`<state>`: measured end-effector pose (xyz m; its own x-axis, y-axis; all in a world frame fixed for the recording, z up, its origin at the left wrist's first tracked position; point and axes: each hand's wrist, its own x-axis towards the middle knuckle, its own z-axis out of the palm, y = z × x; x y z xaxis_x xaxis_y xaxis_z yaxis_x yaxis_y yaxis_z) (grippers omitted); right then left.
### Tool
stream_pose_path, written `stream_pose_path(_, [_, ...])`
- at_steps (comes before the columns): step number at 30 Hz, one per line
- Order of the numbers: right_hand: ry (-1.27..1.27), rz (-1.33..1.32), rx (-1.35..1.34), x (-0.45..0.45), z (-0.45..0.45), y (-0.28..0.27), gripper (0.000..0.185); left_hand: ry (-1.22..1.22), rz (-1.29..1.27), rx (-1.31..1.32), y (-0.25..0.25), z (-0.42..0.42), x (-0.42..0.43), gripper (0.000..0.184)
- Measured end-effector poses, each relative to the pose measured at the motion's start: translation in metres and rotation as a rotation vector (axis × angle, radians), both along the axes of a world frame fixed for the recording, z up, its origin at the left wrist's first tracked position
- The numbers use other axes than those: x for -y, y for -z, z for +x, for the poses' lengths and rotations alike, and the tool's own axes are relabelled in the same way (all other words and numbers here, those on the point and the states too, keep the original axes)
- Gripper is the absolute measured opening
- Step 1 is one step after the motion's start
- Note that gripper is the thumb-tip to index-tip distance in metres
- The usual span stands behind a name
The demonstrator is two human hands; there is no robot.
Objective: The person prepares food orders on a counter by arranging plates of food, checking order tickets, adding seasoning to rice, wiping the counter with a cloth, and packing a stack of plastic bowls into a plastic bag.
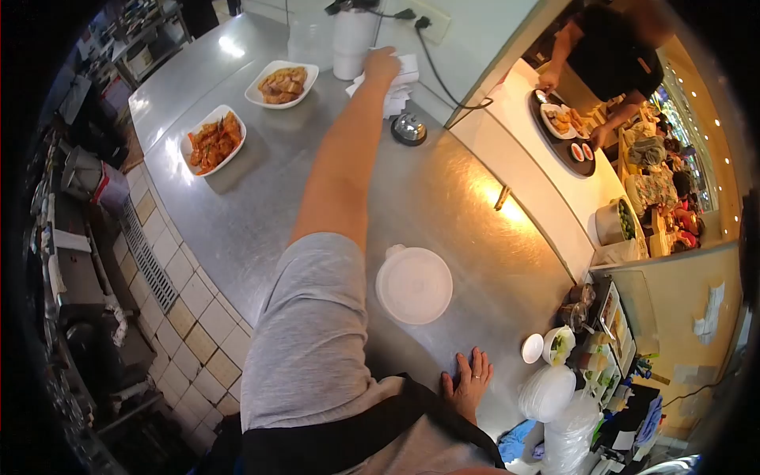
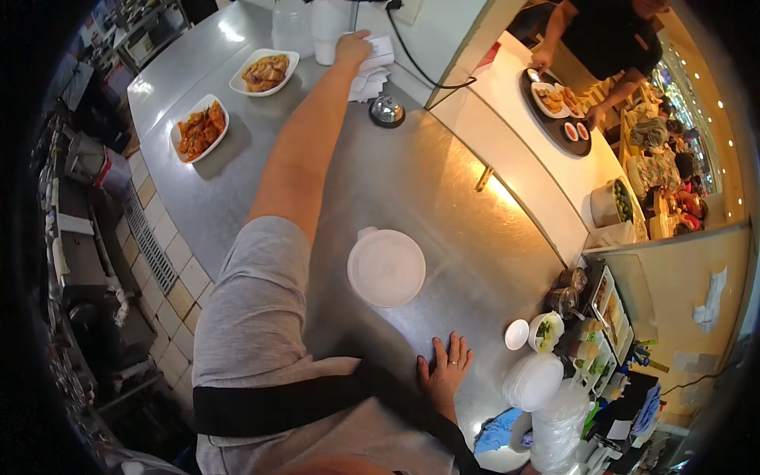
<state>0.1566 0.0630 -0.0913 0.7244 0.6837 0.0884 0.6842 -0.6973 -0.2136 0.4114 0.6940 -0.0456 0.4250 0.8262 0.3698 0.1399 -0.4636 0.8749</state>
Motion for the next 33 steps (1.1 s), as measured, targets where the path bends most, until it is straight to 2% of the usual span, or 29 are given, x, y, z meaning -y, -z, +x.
stream_pose_path(2, [0.0,-0.014,-0.001,0.001,0.002,0.003,0.049,0.047,0.022,-0.202,0.004,0.008,-0.005,0.047])
stream_pose_path(5, [-0.016,-0.017,-0.003,0.004,0.0,0.006,0.05,0.16,0.286,-0.758,0.031,0.008,-0.028,0.037])
stream_pose_path(6, [-0.016,-0.011,0.006,0.004,0.002,0.007,0.05,0.161,0.146,-0.441,0.038,-0.015,-0.013,0.034])
stream_pose_path(9, [-0.019,-0.011,0.014,0.004,0.002,0.008,0.049,0.058,-0.224,0.06,0.044,-0.054,0.011,0.028])
stream_pose_path(11, [-0.019,-0.016,0.007,0.003,0.002,0.008,0.049,-0.312,-0.163,0.275,0.051,-0.088,0.017,0.033])
stream_pose_path(13, [-0.02,-0.019,0.005,0.003,0.002,0.007,0.049,-0.62,0.028,0.379,0.071,-0.123,0.009,0.04])
stream_pose_path(15, [-0.022,-0.012,0.007,0.002,0.002,0.007,0.05,-0.86,0.14,0.254,0.079,-0.157,0.004,0.045])
stream_pose_path(17, [-0.027,-0.011,0.011,0.002,0.003,0.007,0.05,-1.045,0.058,0.214,0.085,-0.171,-0.008,0.047])
stream_pose_path(19, [-0.046,-0.002,0.004,0.002,0.003,0.007,0.05,-1.107,0.08,0.121,0.1,-0.174,-0.042,0.047])
stream_pose_path(20, [-0.045,0.009,0.002,0.001,0.005,0.005,0.051,-0.905,0.061,0.066,0.138,-0.186,-0.095,0.048])
stream_pose_path(21, [-0.016,0.021,0.004,0.003,0.004,0.003,0.051,-0.764,-0.242,-0.084,0.101,-0.198,-0.082,0.052])
stream_pose_path(22, [-0.001,-0.017,0.001,0.004,0.005,0.001,0.052,-0.433,-0.626,0.204,0.062,-0.209,-0.048,0.053])
stream_pose_path(23, [0.013,0.0,-0.005,0.003,0.004,0.003,0.052,-0.379,-0.774,0.315,0.078,-0.211,-0.067,0.044])
stream_pose_path(27, [0.057,0.012,-0.019,0.004,0.004,-0.015,0.05,0.02,-0.802,0.229,0.114,-0.214,-0.155,0.046])
stream_pose_path(28, [0.05,0.036,0.007,0.008,0.004,-0.01,0.05,-0.026,-0.839,0.21,0.085,-0.21,-0.118,0.048])
stream_pose_path(29, [0.047,0.057,0.017,0.01,0.003,-0.012,0.048,0.098,-0.841,0.315,0.069,-0.21,-0.087,0.042])
stream_pose_path(33, [0.052,0.126,0.009,0.018,-0.001,-0.007,0.043,0.08,-0.851,0.307,0.089,-0.21,-0.076,0.039])
